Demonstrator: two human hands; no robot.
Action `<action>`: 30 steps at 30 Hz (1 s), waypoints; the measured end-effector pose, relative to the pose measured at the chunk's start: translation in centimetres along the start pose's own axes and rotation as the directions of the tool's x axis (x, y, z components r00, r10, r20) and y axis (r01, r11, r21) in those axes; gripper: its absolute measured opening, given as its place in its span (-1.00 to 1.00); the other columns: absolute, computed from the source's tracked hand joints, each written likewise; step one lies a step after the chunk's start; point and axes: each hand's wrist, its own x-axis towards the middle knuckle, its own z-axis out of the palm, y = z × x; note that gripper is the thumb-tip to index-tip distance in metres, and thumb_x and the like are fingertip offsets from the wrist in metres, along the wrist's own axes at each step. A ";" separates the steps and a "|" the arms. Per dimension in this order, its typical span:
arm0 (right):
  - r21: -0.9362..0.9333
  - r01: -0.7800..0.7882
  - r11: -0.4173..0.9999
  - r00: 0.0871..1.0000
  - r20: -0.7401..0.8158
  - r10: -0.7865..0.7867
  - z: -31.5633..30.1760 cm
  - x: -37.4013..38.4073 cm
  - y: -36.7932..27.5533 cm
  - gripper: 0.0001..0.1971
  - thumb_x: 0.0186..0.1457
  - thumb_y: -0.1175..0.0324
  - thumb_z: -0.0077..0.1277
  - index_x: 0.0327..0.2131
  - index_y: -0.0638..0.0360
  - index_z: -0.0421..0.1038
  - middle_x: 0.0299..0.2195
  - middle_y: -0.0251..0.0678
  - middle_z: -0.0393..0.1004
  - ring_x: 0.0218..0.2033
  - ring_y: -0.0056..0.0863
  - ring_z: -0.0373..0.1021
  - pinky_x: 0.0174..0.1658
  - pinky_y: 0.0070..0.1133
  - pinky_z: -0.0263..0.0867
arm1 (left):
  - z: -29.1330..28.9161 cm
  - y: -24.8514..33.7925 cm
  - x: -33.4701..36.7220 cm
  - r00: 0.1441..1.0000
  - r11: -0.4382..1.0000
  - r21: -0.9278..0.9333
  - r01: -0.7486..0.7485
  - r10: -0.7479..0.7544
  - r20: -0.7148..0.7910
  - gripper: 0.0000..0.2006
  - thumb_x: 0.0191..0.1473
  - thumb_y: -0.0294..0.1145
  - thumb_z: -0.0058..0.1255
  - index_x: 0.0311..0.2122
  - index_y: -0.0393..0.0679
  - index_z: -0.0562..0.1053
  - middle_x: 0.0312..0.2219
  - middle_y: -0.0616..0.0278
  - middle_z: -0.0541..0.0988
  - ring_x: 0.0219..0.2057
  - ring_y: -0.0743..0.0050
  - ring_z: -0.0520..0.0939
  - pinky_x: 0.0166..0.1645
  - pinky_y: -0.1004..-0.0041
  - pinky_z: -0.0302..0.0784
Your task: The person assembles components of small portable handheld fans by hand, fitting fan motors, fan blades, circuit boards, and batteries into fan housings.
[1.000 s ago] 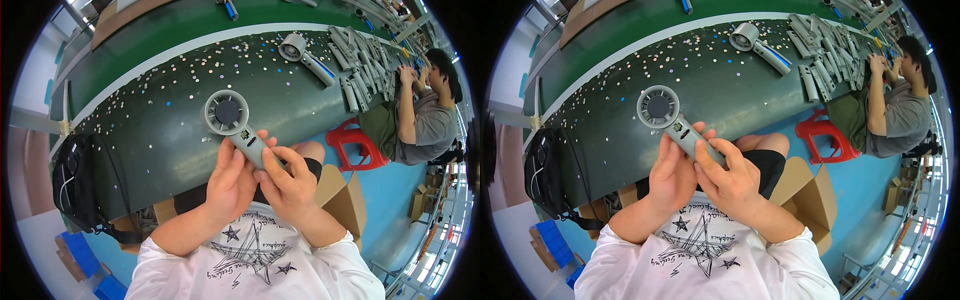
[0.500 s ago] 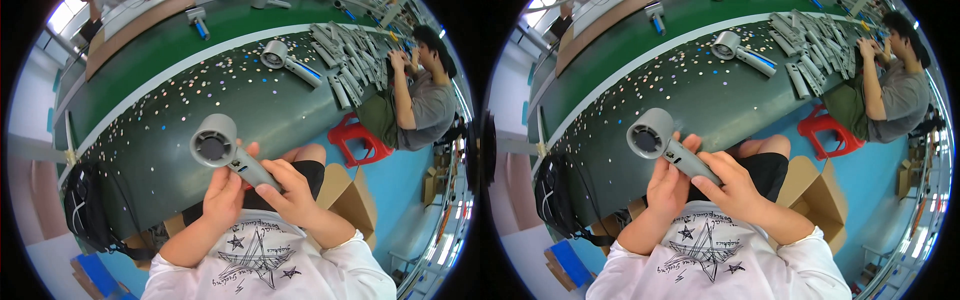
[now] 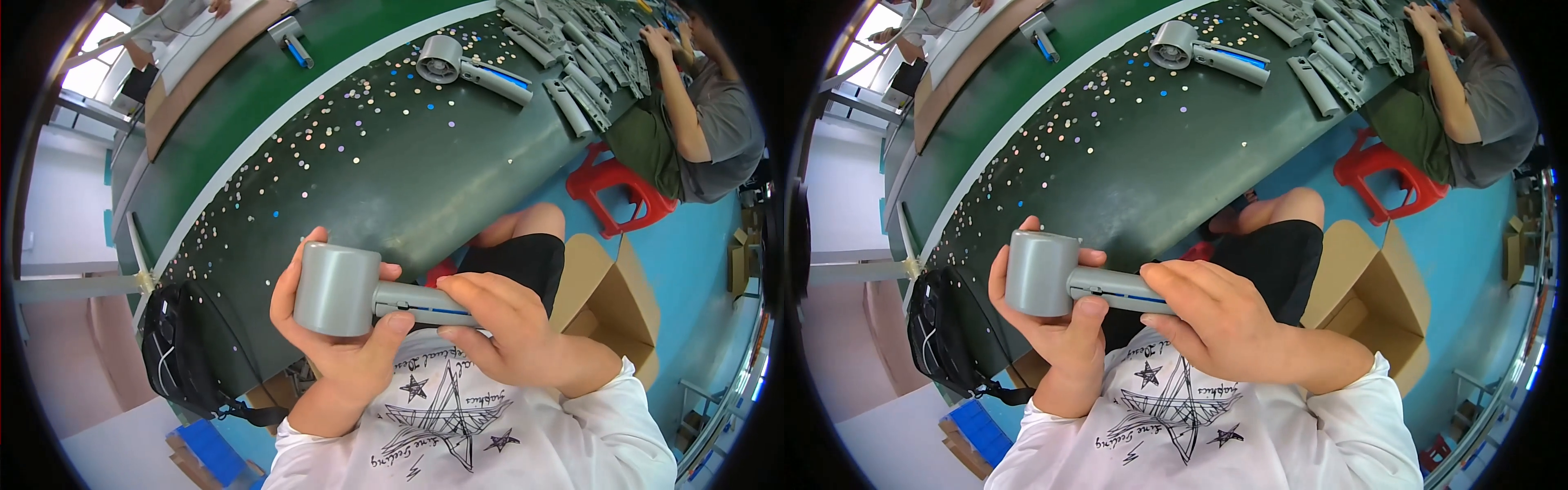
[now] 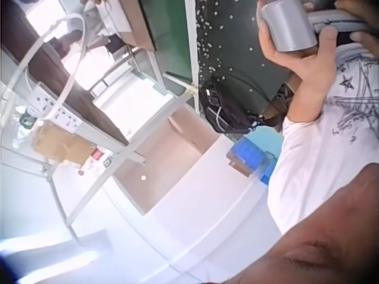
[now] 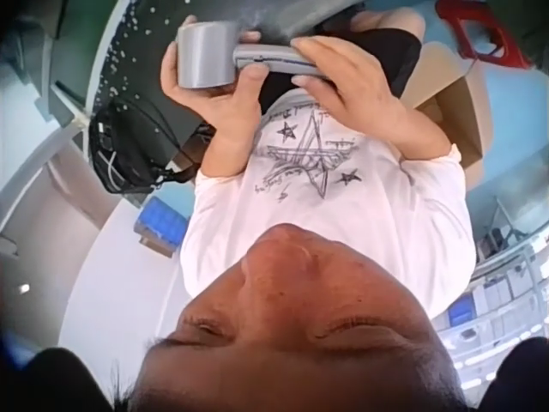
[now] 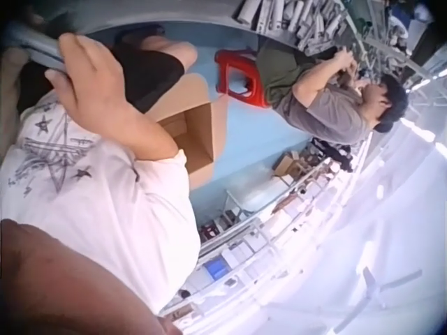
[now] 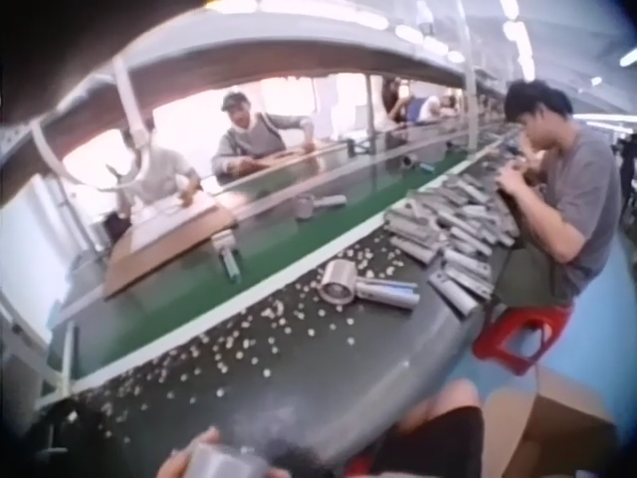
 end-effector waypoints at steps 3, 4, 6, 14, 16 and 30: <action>0.006 0.037 0.999 0.998 -0.060 -0.036 0.5 -0.5 -0.2 -0.55 -0.10 0.41 0.24 -0.12 0.44 0.37 -0.30 -0.03 0.47 -0.46 -0.20 0.44 -0.42 -0.45 0.40 | 0.2 -0.3 -0.5 0.995 0.995 0.026 -0.098 0.099 -0.021 -0.09 -0.13 -0.48 0.31 0.22 -0.05 -0.08 0.22 -0.17 0.07 -0.27 0.14 0.60 -0.21 0.22 0.65; 0.008 0.036 0.999 0.998 -0.060 -0.035 0.7 -0.6 -0.3 -0.55 -0.10 0.41 0.24 -0.12 0.44 0.37 -0.30 -0.03 0.47 -0.46 -0.20 0.44 -0.42 -0.45 0.40 | 0.3 -0.4 -0.5 0.996 0.996 0.036 -0.077 0.079 -0.042 -0.10 -0.12 -0.43 0.31 0.22 -0.05 -0.08 0.20 -0.16 0.09 -0.29 0.14 0.60 -0.23 0.23 0.65; -0.016 -0.031 0.999 0.997 -0.069 0.030 0.8 -0.8 -0.4 -0.56 -0.08 0.41 0.23 -0.13 0.47 0.37 -0.37 -0.06 0.46 -0.48 -0.25 0.44 -0.43 -0.46 0.39 | 0.2 -1.1 -0.6 0.997 0.998 0.043 -0.055 0.057 -0.060 -0.10 -0.10 -0.38 0.31 0.22 -0.05 -0.09 0.19 -0.15 0.12 -0.31 0.15 0.61 -0.26 0.25 0.65; 0.221 -0.238 0.946 0.971 0.032 0.237 0.2 -0.2 0.4 -0.45 -0.03 0.20 0.24 -0.02 0.30 0.33 -0.38 -0.20 0.43 -0.52 -0.34 0.39 -0.48 -0.53 0.35 | -1.0 -1.5 0.0 0.992 0.998 0.069 -0.009 0.018 -0.129 -0.08 -0.16 -0.24 0.39 0.20 -0.08 -0.01 0.13 -0.09 0.25 -0.26 0.19 0.60 -0.16 0.28 0.61; 0.053 -0.332 0.942 0.937 0.130 0.323 -0.3 0.2 -0.1 -0.43 -0.04 0.14 0.24 -0.04 0.30 0.32 -0.41 -0.22 0.41 -0.53 -0.35 0.39 -0.50 -0.52 0.34 | -1.0 -1.3 0.3 0.984 0.995 0.086 -0.040 0.054 -0.172 -0.07 -0.17 -0.21 0.39 0.21 -0.09 -0.01 0.14 -0.13 0.24 -0.27 0.19 0.60 -0.17 0.29 0.61; 0.107 -0.099 0.989 0.994 0.045 0.095 0.5 -1.0 0.5 -0.64 0.05 0.21 0.13 -0.23 0.32 0.38 -0.53 -0.23 0.39 -0.55 -0.29 0.39 -0.52 -0.46 0.32 | -0.9 0.2 -0.4 0.992 0.993 0.108 0.048 -0.035 -0.120 0.00 -0.27 -0.20 0.46 0.20 -0.08 0.00 0.15 -0.14 0.19 -0.17 0.09 0.58 -0.09 0.18 0.61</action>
